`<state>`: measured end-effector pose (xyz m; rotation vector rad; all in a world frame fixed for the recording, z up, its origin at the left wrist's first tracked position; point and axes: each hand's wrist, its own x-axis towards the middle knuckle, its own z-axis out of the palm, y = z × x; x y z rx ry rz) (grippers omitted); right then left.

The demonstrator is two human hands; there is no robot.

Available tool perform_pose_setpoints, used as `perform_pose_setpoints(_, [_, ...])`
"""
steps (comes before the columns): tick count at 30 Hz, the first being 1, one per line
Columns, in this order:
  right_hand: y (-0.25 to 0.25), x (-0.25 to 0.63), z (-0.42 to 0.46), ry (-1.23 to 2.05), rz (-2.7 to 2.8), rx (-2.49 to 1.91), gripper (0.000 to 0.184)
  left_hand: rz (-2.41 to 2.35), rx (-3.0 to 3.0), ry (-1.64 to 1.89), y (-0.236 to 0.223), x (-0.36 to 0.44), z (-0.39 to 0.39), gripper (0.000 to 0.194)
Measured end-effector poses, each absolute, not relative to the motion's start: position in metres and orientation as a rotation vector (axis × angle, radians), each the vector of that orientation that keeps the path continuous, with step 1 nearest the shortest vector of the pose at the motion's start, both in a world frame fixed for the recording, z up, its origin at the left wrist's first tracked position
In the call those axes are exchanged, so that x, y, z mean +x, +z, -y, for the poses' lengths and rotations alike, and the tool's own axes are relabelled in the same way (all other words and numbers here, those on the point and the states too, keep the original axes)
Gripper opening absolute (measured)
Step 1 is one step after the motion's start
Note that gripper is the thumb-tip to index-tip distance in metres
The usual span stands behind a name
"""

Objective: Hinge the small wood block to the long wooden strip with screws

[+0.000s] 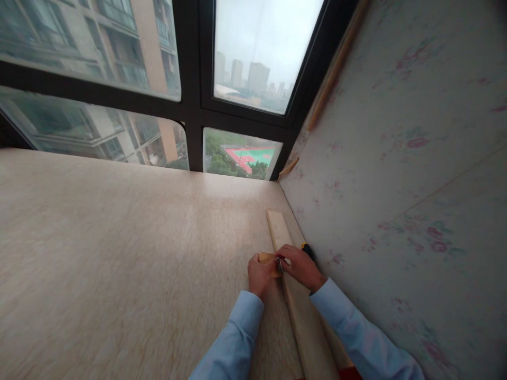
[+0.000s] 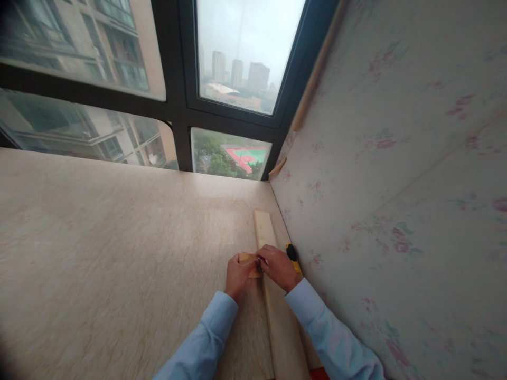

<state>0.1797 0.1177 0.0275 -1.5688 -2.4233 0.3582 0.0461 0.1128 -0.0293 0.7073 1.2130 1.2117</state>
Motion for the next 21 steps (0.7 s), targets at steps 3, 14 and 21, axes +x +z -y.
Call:
perform_pose_setpoints(3, [0.026, 0.181, -0.115, 0.361, 2.379, -1.544, 0.021, -1.186, 0.698, 1.223, -0.032, 0.047, -0.113, 0.018])
perform_pose_setpoints(14, [0.017, 0.181, -0.109, 0.406, 2.232, -1.493, 0.020, -1.172, 0.640, 1.223, -0.031, 0.048, -0.113, 0.022])
perform_pose_setpoints(21, [0.010, 0.180, -0.109, 0.426, 2.142, -1.512, 0.019, -1.164, 0.615, 1.217, -0.029, 0.048, -0.113, 0.022])
